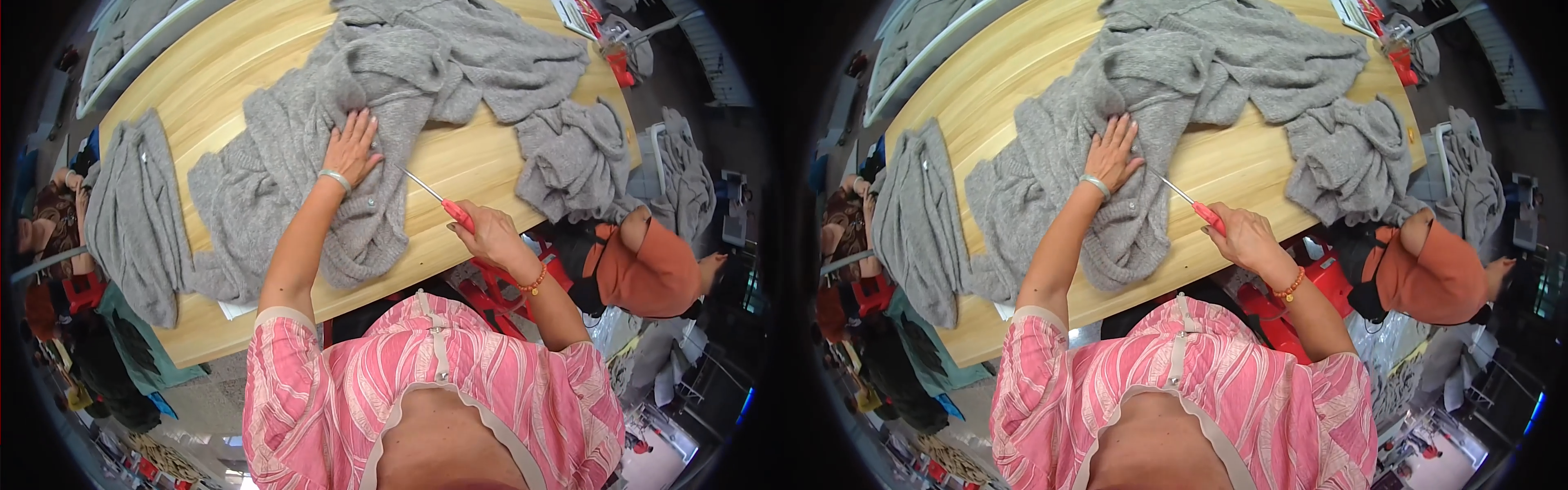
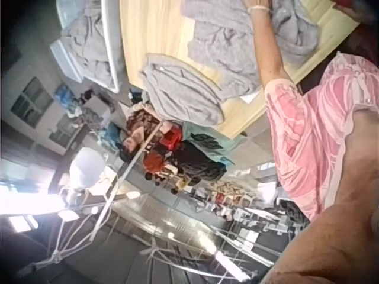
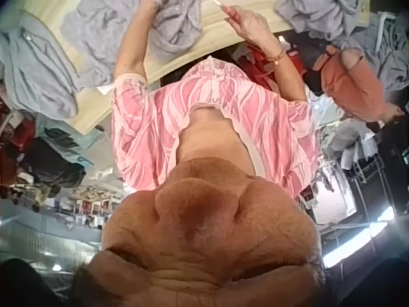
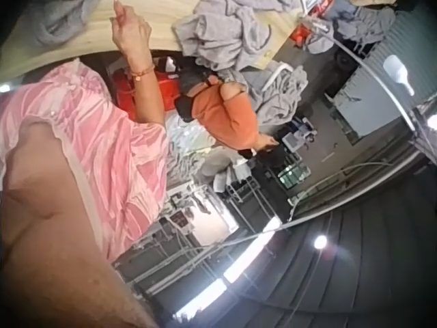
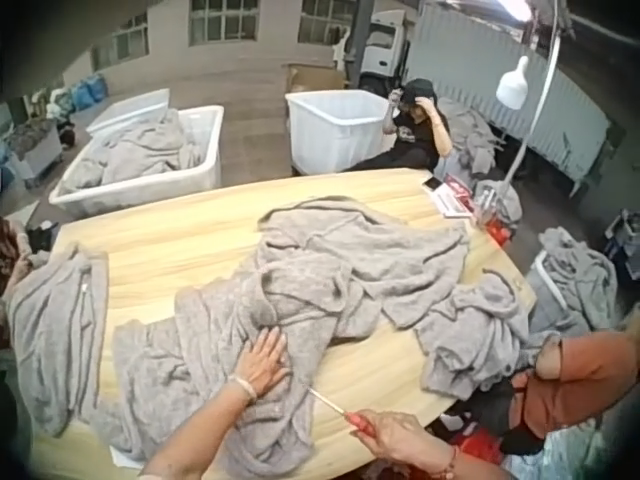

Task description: Inspecting grey sweaters and using scissors to trim loose threads.

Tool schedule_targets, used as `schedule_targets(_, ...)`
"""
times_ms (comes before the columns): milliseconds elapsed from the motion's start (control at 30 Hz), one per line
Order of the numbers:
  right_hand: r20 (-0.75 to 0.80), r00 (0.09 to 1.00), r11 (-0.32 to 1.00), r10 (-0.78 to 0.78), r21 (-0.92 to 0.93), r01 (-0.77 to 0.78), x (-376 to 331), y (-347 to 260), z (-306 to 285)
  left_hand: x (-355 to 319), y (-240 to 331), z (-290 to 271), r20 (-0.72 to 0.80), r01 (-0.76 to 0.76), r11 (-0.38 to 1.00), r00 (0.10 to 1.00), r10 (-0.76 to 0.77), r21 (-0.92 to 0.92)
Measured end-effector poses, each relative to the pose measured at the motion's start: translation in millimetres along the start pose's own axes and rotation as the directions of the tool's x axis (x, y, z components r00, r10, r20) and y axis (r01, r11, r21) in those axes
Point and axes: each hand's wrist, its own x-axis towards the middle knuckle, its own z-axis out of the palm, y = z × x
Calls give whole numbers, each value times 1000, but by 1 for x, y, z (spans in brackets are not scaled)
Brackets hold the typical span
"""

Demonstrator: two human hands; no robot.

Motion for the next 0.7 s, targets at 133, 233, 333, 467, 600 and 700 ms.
schedule_targets(133,40,999,997,-2,-79,5,11,-8,-11,-11,-9,21,58,-49,999,997,49,7)
schedule_targets(233,54,999,992,-5,-126,12,21,-13,-14,-15,-12,20,64,-59,997,996,63,-56)
schedule_targets(333,-21,1000,988,19,-152,-22,33,-9,-18,-23,2,10,153,-119,990,980,129,-75)
schedule_targets(467,83,996,986,-43,-154,56,38,-13,-15,-42,1,19,173,-125,987,975,142,-101)
schedule_targets(600,327,944,982,-37,-164,95,16,-17,-2,-43,0,23,145,-113,990,982,124,-80)
schedule_targets(700,228,973,996,-17,-80,36,0,-12,-2,-54,7,19,123,-112,990,985,122,-83)
